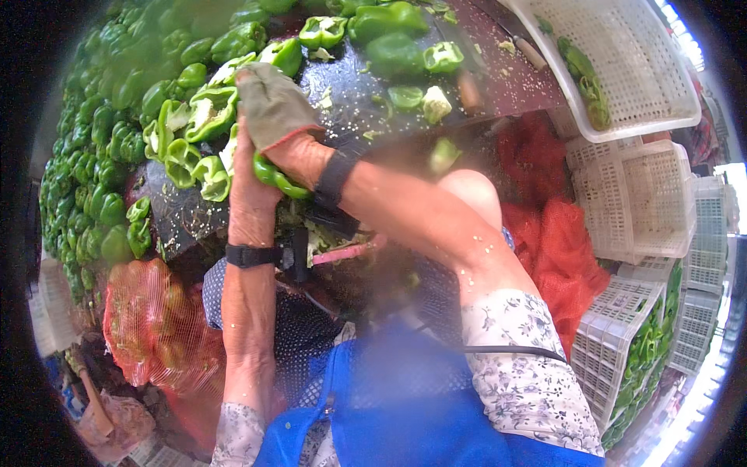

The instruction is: The person picks up green peppers from a pile, cuts them with a cleaver, and removes the cores by hand before placing the pieces into a pink container.

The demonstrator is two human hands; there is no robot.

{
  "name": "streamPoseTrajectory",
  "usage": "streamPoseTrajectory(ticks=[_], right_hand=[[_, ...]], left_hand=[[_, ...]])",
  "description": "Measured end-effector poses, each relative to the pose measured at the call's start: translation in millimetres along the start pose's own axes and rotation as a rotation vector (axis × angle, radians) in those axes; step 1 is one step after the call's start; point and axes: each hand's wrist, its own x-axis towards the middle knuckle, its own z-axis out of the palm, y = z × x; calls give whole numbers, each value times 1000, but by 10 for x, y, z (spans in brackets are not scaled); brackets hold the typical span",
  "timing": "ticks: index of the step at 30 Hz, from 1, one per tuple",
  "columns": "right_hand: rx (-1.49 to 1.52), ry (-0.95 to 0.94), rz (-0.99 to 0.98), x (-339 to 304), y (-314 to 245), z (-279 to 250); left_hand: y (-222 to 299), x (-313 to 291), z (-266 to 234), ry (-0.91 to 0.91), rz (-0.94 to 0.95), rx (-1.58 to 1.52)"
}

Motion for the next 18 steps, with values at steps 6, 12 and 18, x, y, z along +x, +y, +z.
streamPoseTrajectory(ticks=[6,12,18], right_hand=[[-106,8,-77,-16,14,67],[-398,-25,-288,78,-47,-208],[-773,-177,-311,380,-296,-1575]], left_hand=[[-106,24,-237,-5,-229,-135],[-210,-101,-409,-64,-322,-246],[-196,-107,-261,-160,-334,-364]])
